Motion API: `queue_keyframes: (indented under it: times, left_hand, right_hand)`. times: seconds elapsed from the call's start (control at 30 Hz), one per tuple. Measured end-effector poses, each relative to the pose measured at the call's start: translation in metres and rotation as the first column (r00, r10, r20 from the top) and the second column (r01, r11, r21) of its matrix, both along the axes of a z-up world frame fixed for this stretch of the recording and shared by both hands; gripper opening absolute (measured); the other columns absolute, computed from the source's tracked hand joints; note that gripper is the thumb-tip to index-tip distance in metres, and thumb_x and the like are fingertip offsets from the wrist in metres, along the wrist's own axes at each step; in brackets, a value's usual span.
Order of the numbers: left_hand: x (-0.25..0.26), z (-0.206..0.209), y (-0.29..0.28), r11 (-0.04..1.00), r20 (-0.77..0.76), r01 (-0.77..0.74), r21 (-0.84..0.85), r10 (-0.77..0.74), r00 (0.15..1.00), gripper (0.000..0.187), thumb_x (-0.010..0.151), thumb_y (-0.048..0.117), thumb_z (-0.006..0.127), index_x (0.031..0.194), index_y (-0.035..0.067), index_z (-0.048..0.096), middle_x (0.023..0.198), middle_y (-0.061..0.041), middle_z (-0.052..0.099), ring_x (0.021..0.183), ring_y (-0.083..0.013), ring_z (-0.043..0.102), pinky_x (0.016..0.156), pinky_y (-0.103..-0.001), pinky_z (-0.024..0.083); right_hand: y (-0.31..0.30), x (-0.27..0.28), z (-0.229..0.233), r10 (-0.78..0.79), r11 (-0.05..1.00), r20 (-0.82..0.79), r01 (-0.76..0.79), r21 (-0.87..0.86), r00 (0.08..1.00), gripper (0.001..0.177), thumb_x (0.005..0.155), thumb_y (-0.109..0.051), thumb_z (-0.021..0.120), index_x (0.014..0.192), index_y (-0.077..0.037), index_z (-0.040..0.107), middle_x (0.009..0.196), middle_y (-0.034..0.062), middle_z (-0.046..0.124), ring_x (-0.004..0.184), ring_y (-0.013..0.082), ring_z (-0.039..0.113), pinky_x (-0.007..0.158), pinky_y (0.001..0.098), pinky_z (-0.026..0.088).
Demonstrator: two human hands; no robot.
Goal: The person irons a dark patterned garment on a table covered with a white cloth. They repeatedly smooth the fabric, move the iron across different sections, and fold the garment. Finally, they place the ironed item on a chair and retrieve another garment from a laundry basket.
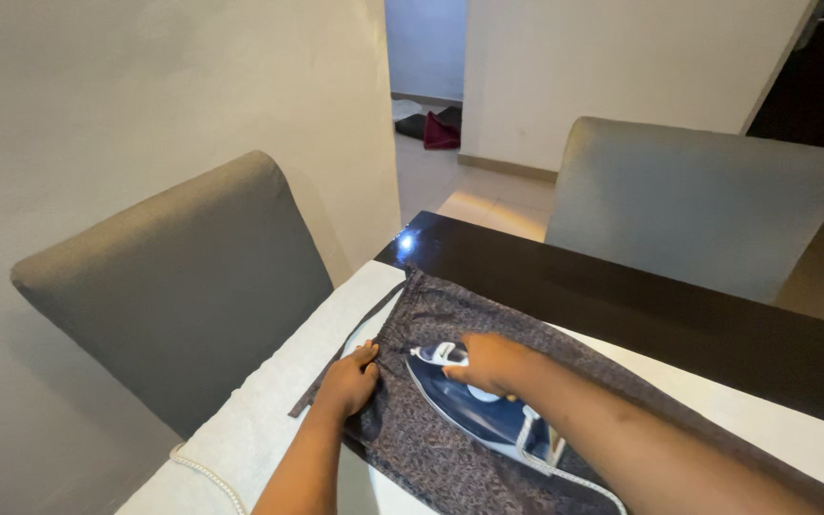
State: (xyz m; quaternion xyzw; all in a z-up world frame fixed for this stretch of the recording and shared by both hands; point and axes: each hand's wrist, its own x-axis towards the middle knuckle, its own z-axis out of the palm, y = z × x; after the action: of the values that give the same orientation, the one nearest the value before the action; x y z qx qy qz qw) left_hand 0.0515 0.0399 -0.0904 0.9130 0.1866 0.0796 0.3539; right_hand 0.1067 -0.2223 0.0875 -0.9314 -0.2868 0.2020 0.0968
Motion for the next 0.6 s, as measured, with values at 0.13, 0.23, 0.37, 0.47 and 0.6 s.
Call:
queue_keyframes:
  times: [0.13, 0.23, 0.37, 0.47, 0.6]
  left_hand:
    - [-0.006, 0.002, -0.005, 0.995, 0.079, 0.038, 0.094, -0.046, 0.996, 0.052, 0.089, 0.026, 0.059, 0.140, 0.014, 0.059, 0.153, -0.006, 0.050, 0.146, -0.0213, 0.043, 0.119, -0.033, 0.033]
    - [-0.005, 0.017, -0.017, 0.976, -0.045, 0.023, 0.219, -0.014, 0.999, 0.054, 0.094, 0.035, 0.055, 0.145, 0.016, 0.054, 0.157, -0.006, 0.046, 0.148, -0.0220, 0.041, 0.123, -0.042, 0.029]
    - [-0.015, 0.040, -0.054, 0.878, -0.242, 0.092, 0.470, 0.027, 0.970, 0.069, 0.099, 0.052, 0.049, 0.157, 0.019, 0.031, 0.167, -0.008, 0.023, 0.154, -0.0256, 0.022, 0.124, -0.058, 0.009]
    - [-0.031, 0.041, -0.091, 0.856, -0.129, 0.147, 0.496, -0.095, 0.987, 0.073, 0.097, 0.053, 0.049, 0.160, 0.025, 0.025, 0.170, -0.008, 0.013, 0.156, -0.0265, 0.012, 0.122, -0.060, 0.005]
    - [-0.077, 0.023, -0.130, 0.883, -0.067, 0.182, 0.433, -0.169, 0.983, 0.074, 0.094, 0.055, 0.050, 0.160, 0.032, 0.025, 0.170, -0.008, 0.008, 0.156, -0.0284, 0.008, 0.120, -0.061, 0.003]
  right_hand:
    - [-0.044, -0.011, 0.004, -0.106, 0.990, -0.094, 0.096, -0.103, 0.990, 0.077, 0.092, -0.052, 0.063, 0.154, -0.012, 0.040, 0.130, 0.0187, 0.066, 0.090, 0.0284, 0.076, 0.083, 0.0402, 0.063]
    - [-0.079, -0.018, 0.003, -0.084, 0.988, -0.071, 0.074, -0.132, 0.994, 0.081, 0.095, -0.055, 0.064, 0.155, -0.008, 0.037, 0.122, 0.0203, 0.070, 0.077, 0.0267, 0.076, 0.078, 0.0371, 0.058]
    - [-0.116, -0.039, 0.008, -0.167, 0.984, -0.200, 0.150, -0.095, 0.966, 0.066, 0.094, -0.052, 0.064, 0.143, -0.010, 0.051, 0.097, 0.0137, 0.075, 0.058, 0.0219, 0.070, 0.064, 0.0371, 0.059]
    - [-0.139, -0.055, 0.011, -0.216, 0.976, -0.291, 0.197, -0.095, 0.932, 0.057, 0.093, -0.052, 0.064, 0.138, -0.017, 0.057, 0.083, 0.0096, 0.073, 0.054, 0.0183, 0.064, 0.060, 0.0374, 0.057]
    - [-0.178, -0.087, 0.003, -0.165, 0.981, -0.301, 0.189, 0.052, 0.939, 0.051, 0.094, -0.053, 0.067, 0.123, -0.011, 0.069, 0.081, 0.0084, 0.077, 0.059, 0.0121, 0.070, 0.058, 0.0321, 0.056]
